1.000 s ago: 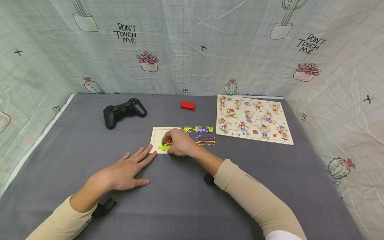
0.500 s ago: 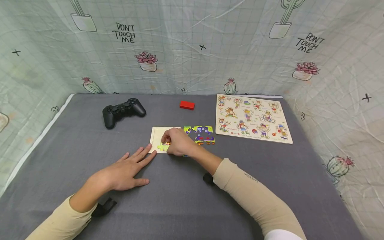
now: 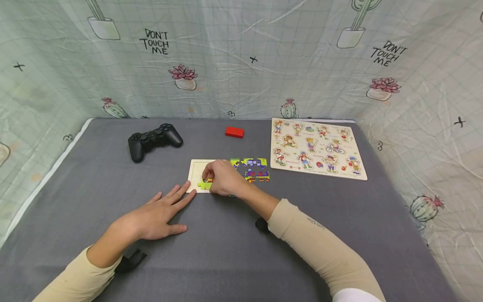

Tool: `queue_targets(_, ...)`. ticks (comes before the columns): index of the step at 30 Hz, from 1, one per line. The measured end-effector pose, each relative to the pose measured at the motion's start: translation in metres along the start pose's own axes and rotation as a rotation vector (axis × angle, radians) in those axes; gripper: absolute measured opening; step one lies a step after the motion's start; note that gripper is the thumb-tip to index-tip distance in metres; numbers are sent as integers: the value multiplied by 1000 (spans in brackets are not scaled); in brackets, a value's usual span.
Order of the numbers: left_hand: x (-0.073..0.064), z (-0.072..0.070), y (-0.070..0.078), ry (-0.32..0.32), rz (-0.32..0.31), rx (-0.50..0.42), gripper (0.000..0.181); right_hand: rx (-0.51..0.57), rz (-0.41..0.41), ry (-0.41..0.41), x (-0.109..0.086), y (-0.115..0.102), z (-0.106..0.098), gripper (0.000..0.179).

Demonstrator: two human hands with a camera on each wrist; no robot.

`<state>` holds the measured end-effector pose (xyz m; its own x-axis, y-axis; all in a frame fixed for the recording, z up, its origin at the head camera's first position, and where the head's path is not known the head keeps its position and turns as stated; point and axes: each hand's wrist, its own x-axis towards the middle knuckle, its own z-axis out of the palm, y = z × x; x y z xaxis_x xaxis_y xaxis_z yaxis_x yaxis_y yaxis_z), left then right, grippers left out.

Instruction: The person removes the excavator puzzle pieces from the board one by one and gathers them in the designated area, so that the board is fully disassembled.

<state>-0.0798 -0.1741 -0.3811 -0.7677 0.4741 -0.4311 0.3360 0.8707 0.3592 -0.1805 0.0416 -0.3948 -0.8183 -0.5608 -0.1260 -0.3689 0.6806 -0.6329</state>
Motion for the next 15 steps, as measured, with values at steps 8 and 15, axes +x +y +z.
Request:
queue_targets(8,0,0,0,3,1,-4,92,14,12,-30,1,0,-3,31)
queue_targets(15,-1,-1,0,-3,-2,-3,93,63,16,-36,2,1,-4,29)
